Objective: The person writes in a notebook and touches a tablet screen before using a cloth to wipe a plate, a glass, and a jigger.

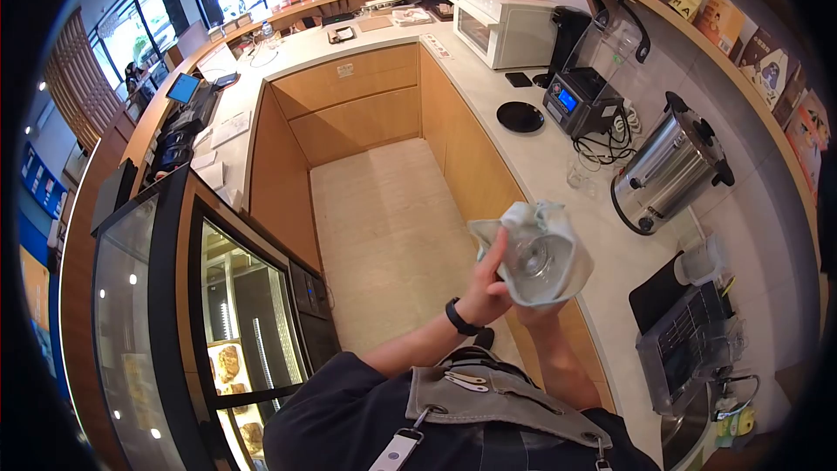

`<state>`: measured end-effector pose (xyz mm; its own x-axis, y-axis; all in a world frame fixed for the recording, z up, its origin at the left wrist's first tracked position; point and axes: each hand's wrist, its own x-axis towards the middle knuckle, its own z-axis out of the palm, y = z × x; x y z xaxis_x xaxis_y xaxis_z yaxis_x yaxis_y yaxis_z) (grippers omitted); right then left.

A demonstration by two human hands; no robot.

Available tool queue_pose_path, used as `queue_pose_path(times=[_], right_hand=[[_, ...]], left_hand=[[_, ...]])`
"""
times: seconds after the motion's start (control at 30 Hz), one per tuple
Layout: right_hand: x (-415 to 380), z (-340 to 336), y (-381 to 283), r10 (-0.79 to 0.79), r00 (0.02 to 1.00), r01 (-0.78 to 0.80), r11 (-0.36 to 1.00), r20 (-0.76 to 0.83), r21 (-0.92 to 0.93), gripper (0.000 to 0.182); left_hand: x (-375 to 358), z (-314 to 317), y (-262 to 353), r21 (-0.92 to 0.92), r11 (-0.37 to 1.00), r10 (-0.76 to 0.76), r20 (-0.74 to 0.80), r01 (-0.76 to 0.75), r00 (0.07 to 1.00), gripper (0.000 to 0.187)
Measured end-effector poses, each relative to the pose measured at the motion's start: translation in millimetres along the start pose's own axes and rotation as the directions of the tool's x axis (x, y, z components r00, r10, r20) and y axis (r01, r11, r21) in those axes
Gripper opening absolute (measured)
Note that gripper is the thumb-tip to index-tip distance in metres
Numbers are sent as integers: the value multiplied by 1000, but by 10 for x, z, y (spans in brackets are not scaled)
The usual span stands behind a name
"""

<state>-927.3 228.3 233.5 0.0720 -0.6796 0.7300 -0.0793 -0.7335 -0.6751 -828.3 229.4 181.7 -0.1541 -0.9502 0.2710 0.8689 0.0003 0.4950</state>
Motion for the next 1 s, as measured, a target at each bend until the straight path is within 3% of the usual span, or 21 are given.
queue_pose_path(times=[0.03,0.1,0.17,0.2,0.27,0.33,0.37,0.47,0.53,0.57,0.63,0.7,0.8,0.9,1.0], right_hand=[[-28,-14,7,0,999,0,1000,38,-8,109],[47,-103,-92,36,982,-24,997,185,-70,102],[213,-170,-285,98,937,-43,985,334,-170,99],[292,-202,-358,-7,939,82,975,345,-204,92],[240,-150,-212,93,962,-96,995,256,-2,88],[196,-80,-219,218,966,-246,942,140,229,82],[207,-92,-186,237,965,-257,937,110,236,81],[258,-104,-254,302,953,-290,920,-7,264,78],[252,24,-288,155,987,-146,968,-31,202,81],[247,70,-294,80,996,-72,982,-38,172,82],[301,-121,-140,215,973,-228,954,88,195,90],[354,-135,-132,238,966,-255,944,101,210,92],[326,81,-253,72,995,-59,983,-68,174,83],[332,-146,-35,245,965,-257,953,93,161,83],[240,-4,48,189,976,-201,973,106,114,94]], left_hand=[[-4,50,27,256,966,9,-199,43,980,71],[3,415,460,-66,980,-200,-220,190,955,68],[2,304,500,-37,959,-285,-178,283,942,71],[16,260,535,13,952,-302,-154,307,941,73],[24,461,621,89,956,-255,-222,280,941,71],[-91,363,511,-160,971,-199,-130,178,971,70],[-110,370,514,-281,951,-160,-87,130,983,70],[-155,531,538,-302,953,-19,2,19,1000,71],[-112,620,670,-247,968,40,28,-31,999,74],[-139,613,678,-274,962,9,-15,-12,1000,74],[-148,598,688,-328,944,-54,-84,23,995,75],[-197,527,671,-410,910,-76,-31,57,997,76],[-154,475,740,-377,925,-67,-38,48,997,77],[-240,473,797,-314,945,-113,-37,96,993,78],[-156,513,859,-398,916,-94,-74,58,993,72]])
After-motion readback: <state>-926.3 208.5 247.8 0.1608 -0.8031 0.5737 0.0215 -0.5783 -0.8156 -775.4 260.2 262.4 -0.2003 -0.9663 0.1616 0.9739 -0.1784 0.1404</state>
